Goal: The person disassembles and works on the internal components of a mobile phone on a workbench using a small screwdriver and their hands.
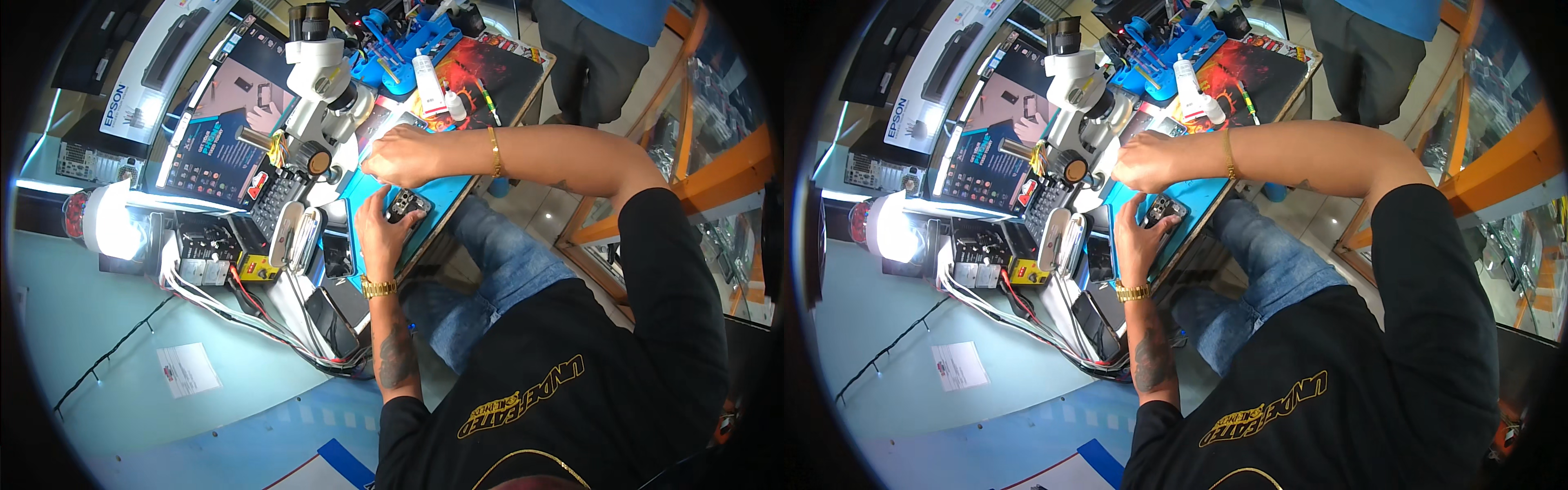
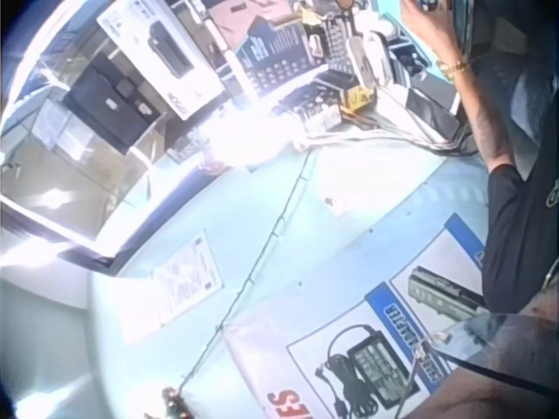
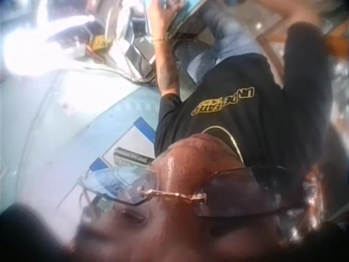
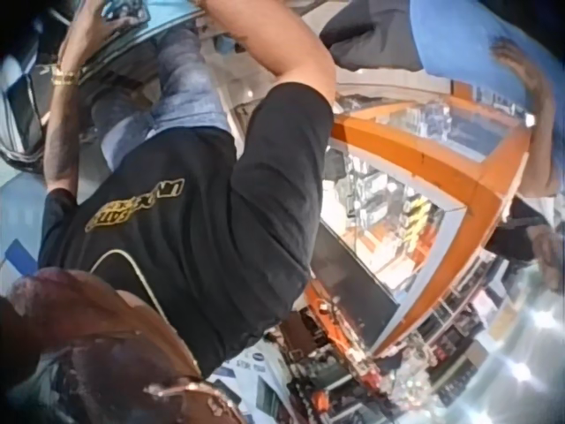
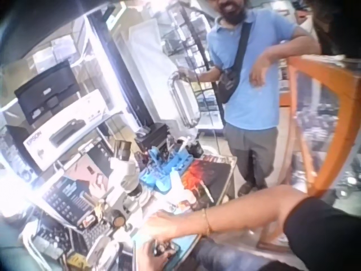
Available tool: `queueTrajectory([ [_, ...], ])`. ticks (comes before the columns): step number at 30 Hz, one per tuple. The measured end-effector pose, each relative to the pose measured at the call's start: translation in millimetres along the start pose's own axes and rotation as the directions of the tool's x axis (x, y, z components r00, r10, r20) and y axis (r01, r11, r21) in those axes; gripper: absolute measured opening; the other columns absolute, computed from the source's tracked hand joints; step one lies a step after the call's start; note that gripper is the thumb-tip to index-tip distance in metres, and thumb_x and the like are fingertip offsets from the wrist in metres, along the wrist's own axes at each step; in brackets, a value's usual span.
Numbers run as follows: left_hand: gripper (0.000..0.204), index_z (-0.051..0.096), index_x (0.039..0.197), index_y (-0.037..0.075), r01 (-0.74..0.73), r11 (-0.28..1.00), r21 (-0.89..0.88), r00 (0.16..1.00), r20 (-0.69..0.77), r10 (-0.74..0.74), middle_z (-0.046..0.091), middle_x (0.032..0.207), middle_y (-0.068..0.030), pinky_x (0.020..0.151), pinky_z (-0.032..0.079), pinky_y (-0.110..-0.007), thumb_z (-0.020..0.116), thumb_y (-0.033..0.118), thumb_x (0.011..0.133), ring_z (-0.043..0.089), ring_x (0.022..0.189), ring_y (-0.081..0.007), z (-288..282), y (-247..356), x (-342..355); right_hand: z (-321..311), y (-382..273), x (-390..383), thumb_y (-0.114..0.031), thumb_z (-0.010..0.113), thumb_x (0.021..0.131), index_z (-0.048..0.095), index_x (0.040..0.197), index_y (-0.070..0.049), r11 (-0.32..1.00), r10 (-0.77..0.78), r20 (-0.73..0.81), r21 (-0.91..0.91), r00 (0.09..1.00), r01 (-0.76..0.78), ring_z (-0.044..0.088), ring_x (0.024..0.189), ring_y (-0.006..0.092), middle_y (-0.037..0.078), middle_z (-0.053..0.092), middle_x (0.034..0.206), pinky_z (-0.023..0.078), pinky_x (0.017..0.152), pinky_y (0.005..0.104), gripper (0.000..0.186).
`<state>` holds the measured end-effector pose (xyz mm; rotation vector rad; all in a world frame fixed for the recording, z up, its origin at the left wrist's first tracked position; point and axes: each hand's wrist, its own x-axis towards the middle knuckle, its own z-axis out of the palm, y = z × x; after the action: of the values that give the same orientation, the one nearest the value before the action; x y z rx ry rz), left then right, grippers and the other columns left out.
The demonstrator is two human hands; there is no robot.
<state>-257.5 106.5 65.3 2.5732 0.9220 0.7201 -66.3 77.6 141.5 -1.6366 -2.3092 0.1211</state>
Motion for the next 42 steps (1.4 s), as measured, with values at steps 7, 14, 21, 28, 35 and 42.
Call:
queueTrajectory([
  [7,0.097,0.053,0.144,0.006,0.141,0.990,-0.023,0.983,0.124,-0.138,0.069,0.127,-0.0092,0.107,0.034,-0.046,0.094,0.043,0.064,0.061,0.119,-0.0281,1.8,-1.4,-5.8,-1.8,0.4,0.6,-0.013,0.069,0.085,0.071,0.110,-0.008,1.000,-0.016,0.039,-0.007,0.999,0.016,0.070,0.098,0.0393,0.019,0.073,0.096,0.055,0.083,0.0513,0.026],
  [14,0.113,0.036,0.155,0.008,0.124,0.991,-0.049,0.991,0.049,-0.122,0.070,0.127,-0.0091,0.110,0.030,-0.048,0.094,0.044,0.065,0.062,0.119,-0.0279,7.3,0.8,-11.2,6.2,13.2,-2.4,-0.019,0.074,0.082,0.072,0.112,-0.009,0.989,-0.120,-0.074,0.074,0.990,0.126,0.071,0.095,0.0387,0.018,0.073,0.095,0.055,0.081,0.0508,0.031],
  [21,0.115,0.032,0.158,0.011,0.186,0.981,-0.052,0.982,0.034,-0.185,0.069,0.129,-0.0097,0.115,0.026,-0.056,0.094,0.044,0.067,0.063,0.121,-0.0277,10.3,2.5,-12.8,8.5,15.9,-2.6,-0.021,0.074,0.085,0.072,0.114,-0.013,0.983,-0.156,-0.158,0.077,0.975,0.170,0.072,0.084,0.0396,0.019,0.074,0.088,0.055,0.080,0.0522,0.031],
  [28,0.060,0.062,0.137,0.013,0.151,0.987,-0.063,0.981,-0.110,-0.157,0.070,0.127,-0.0089,0.116,0.026,-0.060,0.083,0.031,0.084,0.065,0.116,-0.0270,9.9,3.1,-18.3,-10.2,8.5,-12.5,-0.011,0.065,0.083,0.069,0.113,-0.007,0.993,0.016,-0.055,0.114,0.998,-0.010,0.068,0.100,0.0381,0.019,0.073,0.104,0.053,0.088,0.0482,0.031],
  [35,0.026,0.077,0.110,0.012,0.028,0.994,-0.110,0.974,-0.220,-0.052,0.076,0.108,-0.0068,0.115,0.030,-0.056,0.078,0.026,0.089,0.068,0.103,-0.0254,7.6,2.1,-16.7,-34.9,-0.2,-20.8,-0.012,0.066,0.084,0.068,0.114,-0.001,0.952,0.076,-0.112,0.303,0.991,-0.039,0.070,0.081,0.0311,0.017,0.073,0.091,0.054,0.076,0.0386,0.031],
  [42,0.014,0.078,0.103,0.012,0.032,0.996,-0.087,0.969,-0.243,-0.053,0.076,0.091,-0.0041,0.114,0.032,-0.055,0.073,0.022,0.094,0.069,0.085,-0.0227,3.1,0.9,-17.8,-26.3,6.2,-24.6,-0.010,0.067,0.087,0.069,0.113,-0.001,0.816,0.270,-0.048,0.542,0.962,-0.202,0.065,0.072,0.0103,0.007,0.069,0.078,0.051,0.066,0.0275,0.027],
])
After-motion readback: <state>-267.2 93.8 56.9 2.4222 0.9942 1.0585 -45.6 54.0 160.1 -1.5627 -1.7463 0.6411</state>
